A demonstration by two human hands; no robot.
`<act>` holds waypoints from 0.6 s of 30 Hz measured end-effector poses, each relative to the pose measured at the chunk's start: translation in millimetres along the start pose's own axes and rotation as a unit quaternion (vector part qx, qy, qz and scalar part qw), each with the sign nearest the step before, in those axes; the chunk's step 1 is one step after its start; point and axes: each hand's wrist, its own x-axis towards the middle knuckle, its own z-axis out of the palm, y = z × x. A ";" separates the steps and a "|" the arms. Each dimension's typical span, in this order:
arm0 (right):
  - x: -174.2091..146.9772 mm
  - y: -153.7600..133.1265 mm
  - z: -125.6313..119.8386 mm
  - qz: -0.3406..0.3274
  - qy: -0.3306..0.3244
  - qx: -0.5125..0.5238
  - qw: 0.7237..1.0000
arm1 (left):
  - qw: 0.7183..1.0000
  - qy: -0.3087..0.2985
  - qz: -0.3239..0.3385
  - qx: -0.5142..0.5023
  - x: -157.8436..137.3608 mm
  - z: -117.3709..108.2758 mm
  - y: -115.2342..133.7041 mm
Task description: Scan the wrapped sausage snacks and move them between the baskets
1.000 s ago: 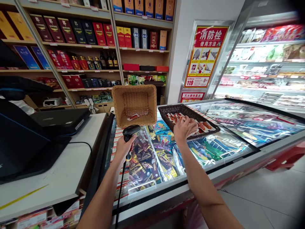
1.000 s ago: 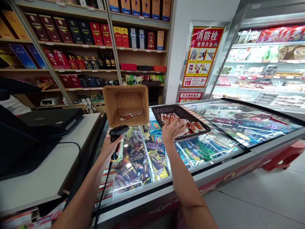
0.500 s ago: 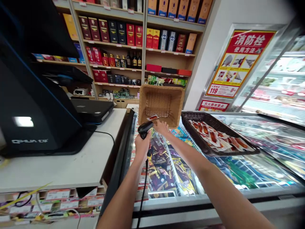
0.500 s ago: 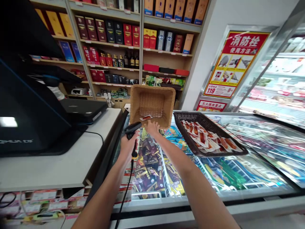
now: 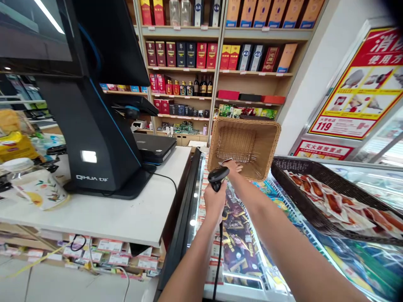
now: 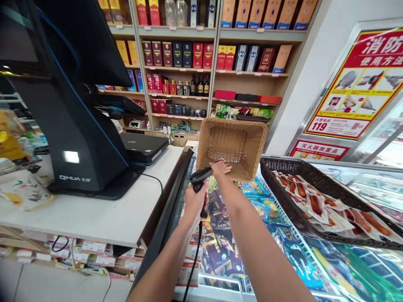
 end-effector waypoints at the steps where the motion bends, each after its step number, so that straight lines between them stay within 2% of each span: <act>1: -0.1 1.1 -1.9 0.009 0.007 0.006 1.000 | 1.000 -0.001 0.003 0.000 -0.7 0.3 1.0; 5: -2.1 17.3 -25.8 0.024 0.040 0.026 0.999 | 1.000 0.002 0.010 0.007 -2.8 2.0 5.3; 8: -18.5 50.7 -60.2 -0.059 0.070 0.062 0.994 | 1.000 -0.010 0.005 0.014 -3.3 4.8 7.2; 11: -52.4 99.3 -100.8 -0.143 0.103 0.087 0.980 | 0.999 -0.035 -0.002 0.009 -5.6 8.6 9.7; 15: -101.8 158.9 -142.8 -0.130 0.148 0.057 0.979 | 0.994 -0.101 -0.014 0.036 -14.6 13.2 14.4; 18: -122.3 179.8 -157.0 -0.088 0.155 0.026 0.984 | 0.980 -0.182 0.000 0.076 -23.2 15.7 15.4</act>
